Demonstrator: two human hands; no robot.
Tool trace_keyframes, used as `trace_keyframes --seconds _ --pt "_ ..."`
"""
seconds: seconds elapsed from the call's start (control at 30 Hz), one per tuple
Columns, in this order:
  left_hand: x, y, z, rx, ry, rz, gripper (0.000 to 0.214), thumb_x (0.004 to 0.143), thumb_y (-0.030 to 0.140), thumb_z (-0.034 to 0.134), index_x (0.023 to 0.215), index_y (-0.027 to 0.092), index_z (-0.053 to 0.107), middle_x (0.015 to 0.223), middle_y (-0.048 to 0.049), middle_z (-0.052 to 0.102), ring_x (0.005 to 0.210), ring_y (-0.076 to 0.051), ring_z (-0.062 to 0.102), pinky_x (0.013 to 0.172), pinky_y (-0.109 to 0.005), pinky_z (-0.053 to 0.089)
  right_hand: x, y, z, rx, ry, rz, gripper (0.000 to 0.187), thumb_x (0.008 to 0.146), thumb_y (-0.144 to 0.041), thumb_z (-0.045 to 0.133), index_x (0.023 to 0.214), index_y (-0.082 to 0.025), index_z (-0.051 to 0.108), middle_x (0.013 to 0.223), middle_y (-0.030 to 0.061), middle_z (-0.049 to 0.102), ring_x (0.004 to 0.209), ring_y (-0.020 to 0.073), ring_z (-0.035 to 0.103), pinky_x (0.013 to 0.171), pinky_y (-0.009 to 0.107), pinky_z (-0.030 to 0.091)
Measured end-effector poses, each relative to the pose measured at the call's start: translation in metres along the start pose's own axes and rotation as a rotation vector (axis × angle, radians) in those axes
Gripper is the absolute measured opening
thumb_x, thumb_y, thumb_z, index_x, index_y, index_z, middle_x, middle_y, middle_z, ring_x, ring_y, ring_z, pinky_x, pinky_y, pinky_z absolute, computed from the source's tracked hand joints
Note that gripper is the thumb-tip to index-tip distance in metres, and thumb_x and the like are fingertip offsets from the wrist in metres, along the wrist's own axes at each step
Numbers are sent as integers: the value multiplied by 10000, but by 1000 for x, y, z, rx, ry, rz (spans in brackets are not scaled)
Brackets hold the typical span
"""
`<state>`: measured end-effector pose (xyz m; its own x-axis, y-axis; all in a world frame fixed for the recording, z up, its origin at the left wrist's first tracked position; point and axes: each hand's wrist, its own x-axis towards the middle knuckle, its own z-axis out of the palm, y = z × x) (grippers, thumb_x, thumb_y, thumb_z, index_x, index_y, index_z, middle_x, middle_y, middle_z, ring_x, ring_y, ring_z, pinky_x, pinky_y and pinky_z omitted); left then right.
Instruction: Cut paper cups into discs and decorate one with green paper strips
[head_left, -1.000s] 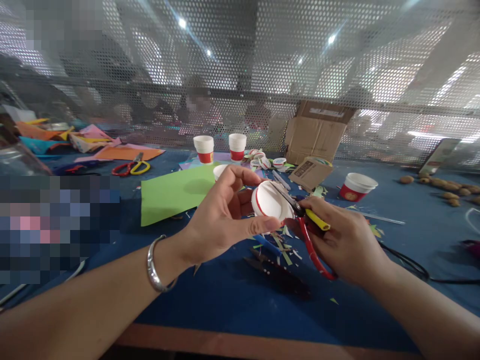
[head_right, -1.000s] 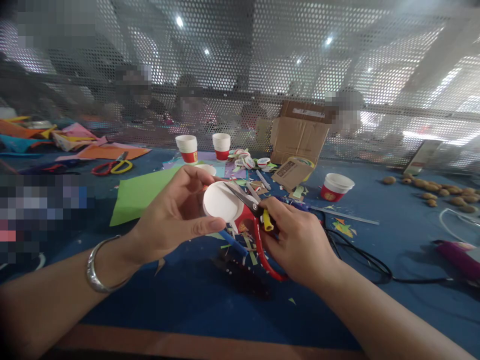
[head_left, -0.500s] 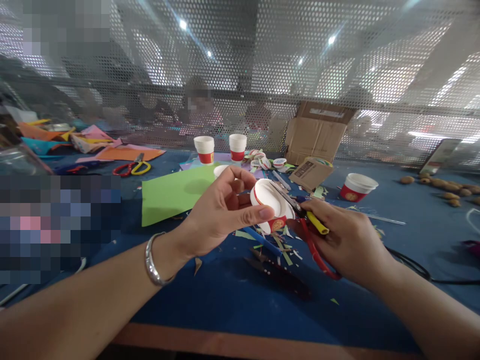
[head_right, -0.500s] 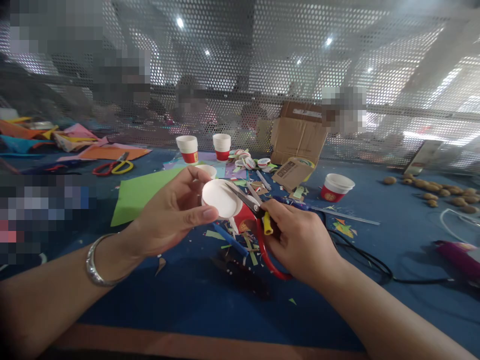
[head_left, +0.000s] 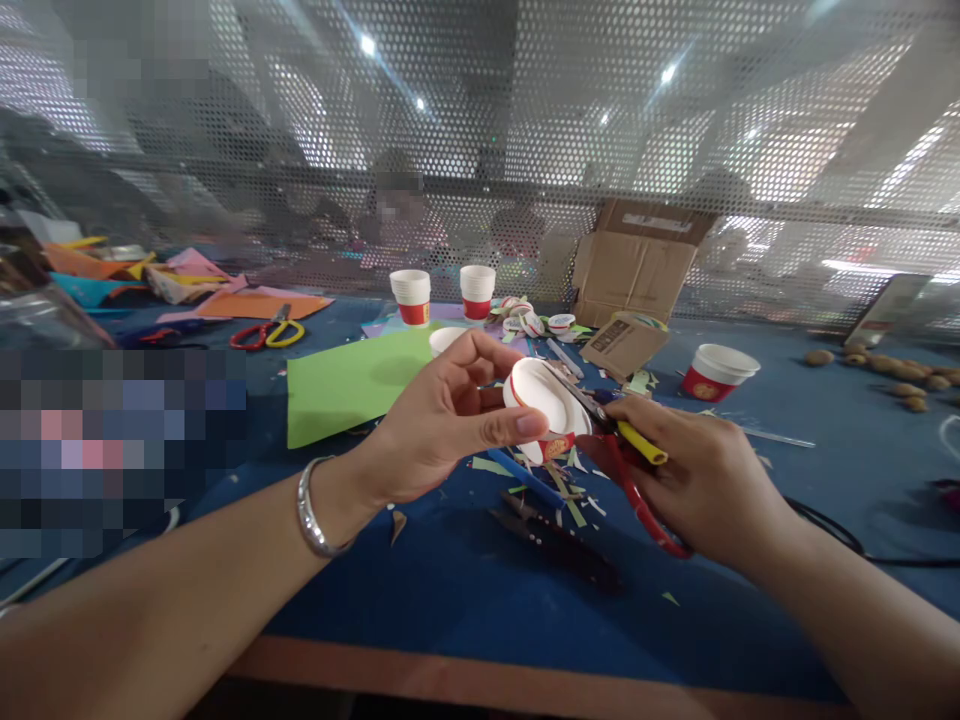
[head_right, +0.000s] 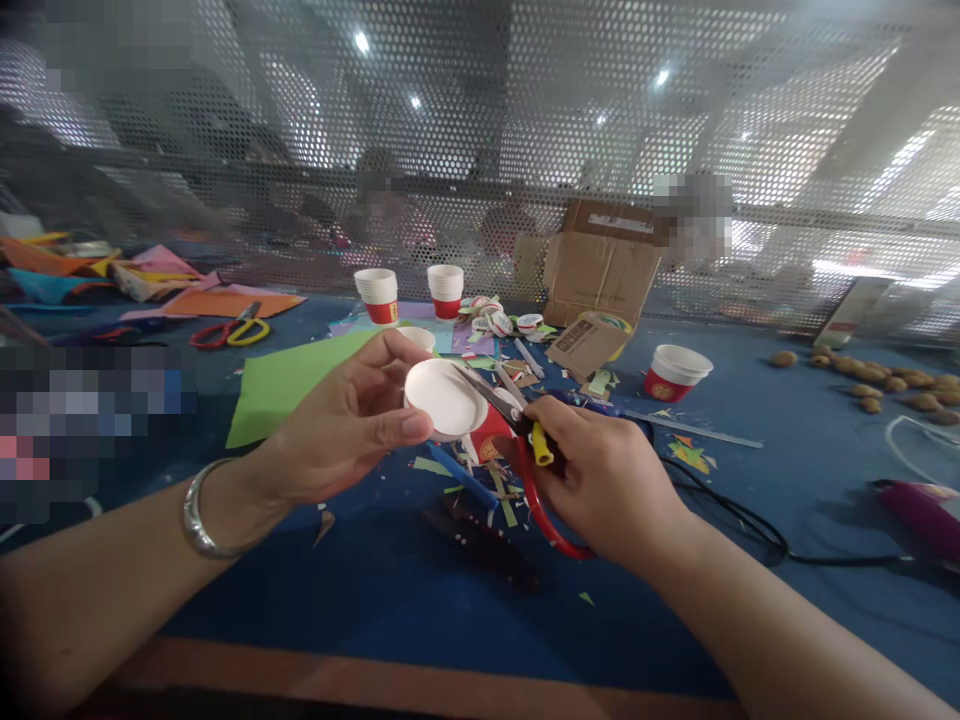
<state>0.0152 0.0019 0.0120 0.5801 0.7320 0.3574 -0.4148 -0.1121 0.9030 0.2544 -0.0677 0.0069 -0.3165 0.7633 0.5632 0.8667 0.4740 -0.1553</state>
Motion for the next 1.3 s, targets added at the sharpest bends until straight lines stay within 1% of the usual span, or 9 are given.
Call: trace_keyframes --seconds 0.2,0.5,0.67,0.77,0.87,0.97,1.07,1.23,1.3 --pt "-1 0 -3 1 -98 3 364 772 97 831 977 217 555 938 29 743 838 -110 717 750 -211 568 -2 1 2 43 -13 -9 146 882 -227 609 1003 -169 669 793 53 751 579 166 660 559 264 469" --pt "0 2 0 -89 -113 -22 284 814 104 797 971 204 583 901 43 747 817 -85 721 749 -179 573 -2 2 -4 -63 -50 -40 205 940 -281 531 995 -154 682 798 95 777 620 228 725 523 299 469" --pt "0 5 1 -174 -150 -61 222 865 149 756 978 204 573 884 30 751 785 -95 727 743 -194 577 -1 -1 -1 -10 -9 -15 173 946 -307 571 967 -169 674 751 68 750 590 201 703 534 282 460" --pt "-1 6 -1 -200 -165 -105 259 847 139 770 982 206 560 901 27 752 822 -109 736 767 -209 581 1 -5 0 36 -12 -5 188 959 -346 577 927 -180 660 692 38 701 553 171 653 521 265 441" --pt "-2 7 -2 -203 -143 -143 324 805 127 804 993 204 552 905 26 746 835 -118 731 781 -226 586 1 -6 -2 42 -25 -25 206 963 -353 556 862 -191 634 632 15 652 517 159 616 491 258 414" --pt "-2 8 -1 -200 -134 -138 330 786 129 818 979 193 558 888 27 737 814 -110 721 763 -215 585 1 -5 -6 -2 -27 -74 161 941 -271 512 903 -181 640 634 26 671 521 178 640 490 268 418" --pt "-1 8 0 -194 -126 -132 311 789 122 811 969 187 565 898 21 734 819 -111 720 752 -207 581 2 -3 -7 -27 -43 -73 161 910 -210 506 954 -165 655 682 51 714 551 195 671 507 278 442" --pt "-2 7 -1 -153 -131 -111 344 761 98 818 973 203 567 899 31 715 815 -107 693 750 -215 571 2 -5 -5 18 -9 -70 192 951 -308 543 938 -158 663 687 59 717 542 189 662 496 280 445" --pt "-2 7 -1 -126 -133 -122 355 743 91 827 958 207 569 911 32 709 813 -106 685 750 -217 564 2 -6 -6 21 -16 -68 176 948 -305 554 946 -165 660 699 58 718 548 180 653 505 275 446"
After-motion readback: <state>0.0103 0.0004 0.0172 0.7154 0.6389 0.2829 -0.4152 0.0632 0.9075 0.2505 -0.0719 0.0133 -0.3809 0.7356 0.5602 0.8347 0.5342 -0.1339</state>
